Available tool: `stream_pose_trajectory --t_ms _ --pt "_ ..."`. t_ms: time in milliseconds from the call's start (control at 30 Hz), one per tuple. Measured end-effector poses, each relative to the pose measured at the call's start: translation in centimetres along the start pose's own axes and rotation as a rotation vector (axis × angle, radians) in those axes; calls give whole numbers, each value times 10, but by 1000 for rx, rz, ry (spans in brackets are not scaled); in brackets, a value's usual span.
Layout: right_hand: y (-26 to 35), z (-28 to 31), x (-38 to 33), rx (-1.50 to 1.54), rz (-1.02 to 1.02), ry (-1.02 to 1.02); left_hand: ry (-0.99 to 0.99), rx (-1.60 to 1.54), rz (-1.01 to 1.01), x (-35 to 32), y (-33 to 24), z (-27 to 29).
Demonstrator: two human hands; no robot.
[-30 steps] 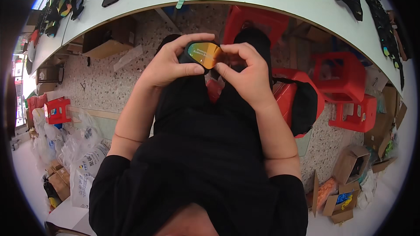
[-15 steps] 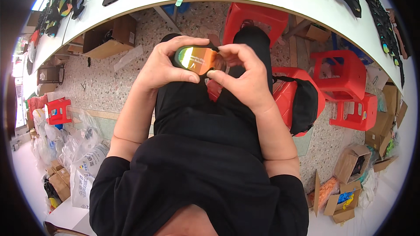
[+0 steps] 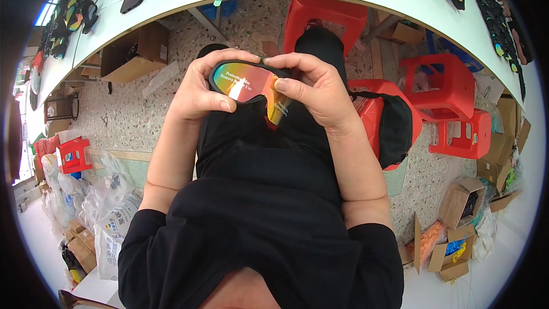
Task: Assembling goggle straps to frames by hand in a factory or workshop setting.
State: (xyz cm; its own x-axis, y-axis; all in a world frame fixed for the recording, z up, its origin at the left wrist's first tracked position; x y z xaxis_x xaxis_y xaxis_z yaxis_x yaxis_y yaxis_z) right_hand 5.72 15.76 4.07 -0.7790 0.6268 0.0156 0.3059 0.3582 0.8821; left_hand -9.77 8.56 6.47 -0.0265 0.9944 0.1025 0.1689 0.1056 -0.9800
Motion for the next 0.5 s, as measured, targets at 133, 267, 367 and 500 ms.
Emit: stream_pose_trajectory --t_ms 133,267,367,500 --pt "11 6 4 -52 101 1 2 -28 54 6 -6 -6" --pt "3 18 -13 -190 34 -187 35 96 -36 11 8 -10" --pt "-6 8 -10 -534 327 -149 -131 -10 83 -4 41 13" --pt "0 -11 -11 -857 576 -69 -230 -238 78 -20 33 16"
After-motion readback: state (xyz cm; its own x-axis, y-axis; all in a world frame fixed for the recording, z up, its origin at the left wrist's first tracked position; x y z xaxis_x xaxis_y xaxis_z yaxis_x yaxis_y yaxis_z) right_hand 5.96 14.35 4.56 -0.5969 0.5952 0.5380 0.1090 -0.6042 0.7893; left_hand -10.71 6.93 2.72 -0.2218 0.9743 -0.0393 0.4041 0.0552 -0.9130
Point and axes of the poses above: each hand's wrist, its own x-axis towards the middle knuckle, its own z-axis out of the back of the hand, y = z × x, the point moved 7 cm from there along x, towards the middle knuckle, and after that the axes turned 2 degrees about -y, right-handed, at the moved point
